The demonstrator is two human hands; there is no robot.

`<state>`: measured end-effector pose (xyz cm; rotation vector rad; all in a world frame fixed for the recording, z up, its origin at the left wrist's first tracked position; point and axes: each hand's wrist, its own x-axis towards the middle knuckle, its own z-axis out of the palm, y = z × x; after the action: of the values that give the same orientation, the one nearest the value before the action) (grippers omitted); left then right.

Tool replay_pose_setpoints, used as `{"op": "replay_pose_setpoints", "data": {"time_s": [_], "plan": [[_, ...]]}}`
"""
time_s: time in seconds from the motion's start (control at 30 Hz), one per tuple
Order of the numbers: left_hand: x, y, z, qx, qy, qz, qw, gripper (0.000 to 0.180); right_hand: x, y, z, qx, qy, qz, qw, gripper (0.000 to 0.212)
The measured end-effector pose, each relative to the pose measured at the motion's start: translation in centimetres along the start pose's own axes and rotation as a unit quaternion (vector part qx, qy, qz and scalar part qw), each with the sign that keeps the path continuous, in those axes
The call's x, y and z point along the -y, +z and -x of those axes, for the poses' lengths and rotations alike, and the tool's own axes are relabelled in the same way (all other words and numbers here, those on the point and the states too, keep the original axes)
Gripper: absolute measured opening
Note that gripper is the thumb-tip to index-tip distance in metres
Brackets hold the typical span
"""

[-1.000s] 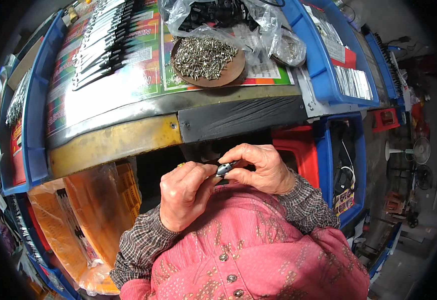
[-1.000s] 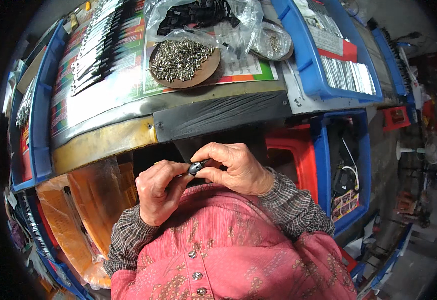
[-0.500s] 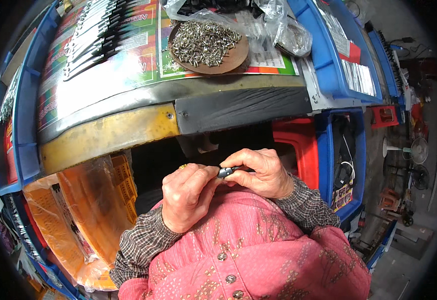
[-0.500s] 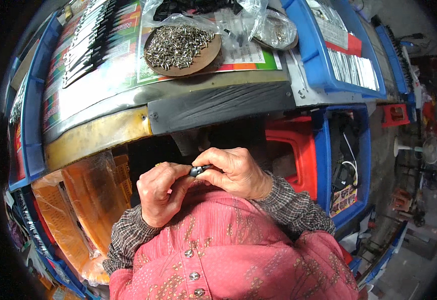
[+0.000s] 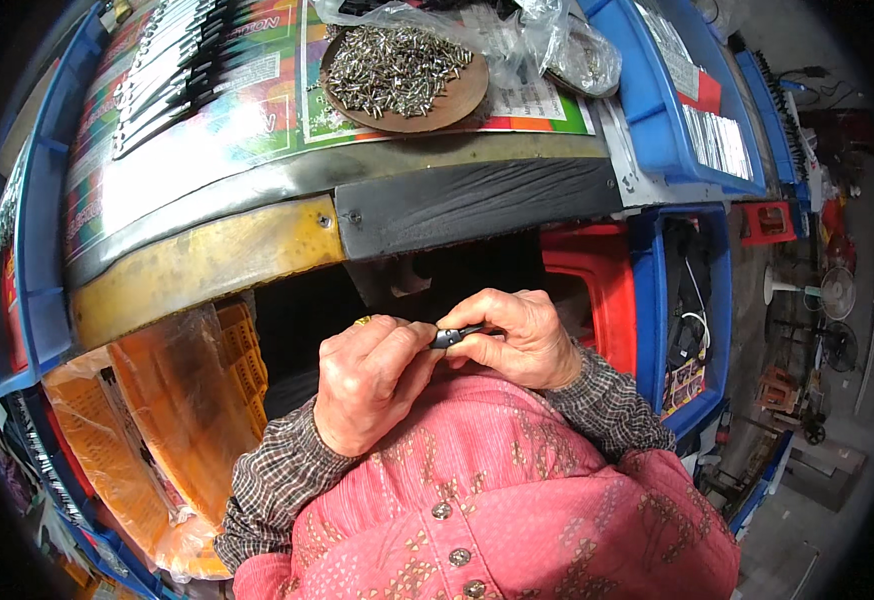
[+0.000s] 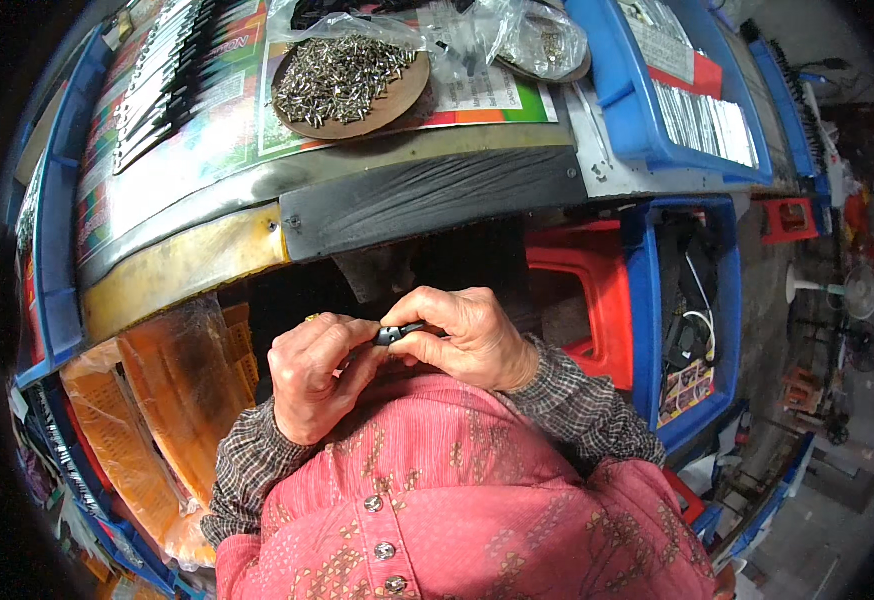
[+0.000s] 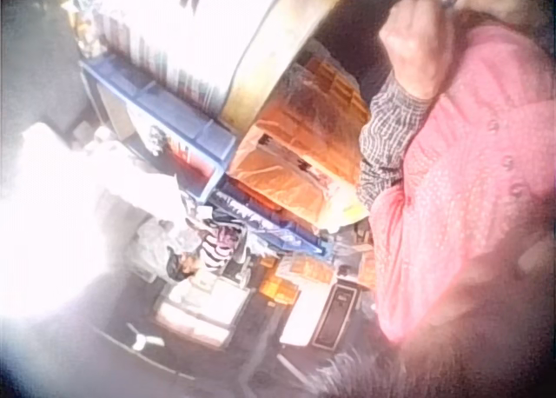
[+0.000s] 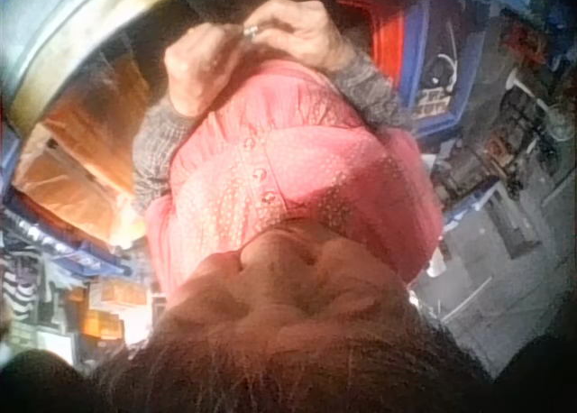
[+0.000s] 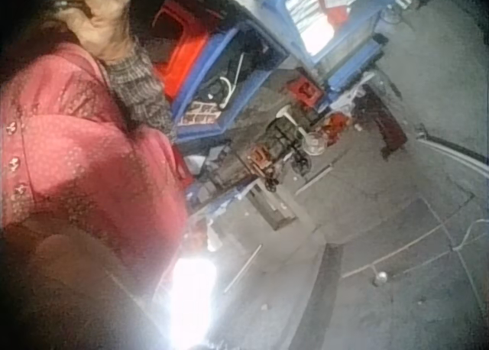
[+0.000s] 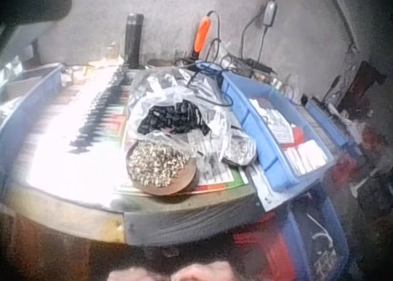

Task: The person assembles wiper components by taking metal strips and plastic caps from containers, attaching the plastic caps onto the ends of the strips by hand, and placing the assembled blades into a row on the workbench.

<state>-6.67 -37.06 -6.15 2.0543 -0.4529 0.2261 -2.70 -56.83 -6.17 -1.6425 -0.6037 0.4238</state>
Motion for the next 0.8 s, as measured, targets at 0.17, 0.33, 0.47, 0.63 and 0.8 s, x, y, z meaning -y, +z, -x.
{"op": "replay_pose_setpoints", "data": {"time_s": [0.17,0.33,0.47,0.63,0.8], "plan": [[-0.19,0.36,0.29,-0.019,-0.016,-0.007,1.0,0.022,-0.09,0.26,0.06,-0.024,-0.018,0.03,0.999,0.013],[0.12,0.53,0.44,-0.044,-0.006,-0.014,0.999,0.021,-0.33,0.3,-0.23,-0.031,-0.041,0.057,0.997,0.015],[0.17,0.26,0.38,-0.024,-0.007,-0.016,1.0,0.022,-0.32,0.24,-0.2,-0.017,-0.026,0.035,0.999,0.015],[0.29,0.37,0.43,-0.032,0.0,-0.014,0.999,0.022,-0.67,0.26,-0.16,-0.02,-0.035,0.047,0.998,0.016],[0.41,0.16,0.21,-0.027,0.02,-0.013,0.999,0.024,-0.54,0.1,-0.12,-0.012,-0.031,0.04,0.999,0.017]]}}
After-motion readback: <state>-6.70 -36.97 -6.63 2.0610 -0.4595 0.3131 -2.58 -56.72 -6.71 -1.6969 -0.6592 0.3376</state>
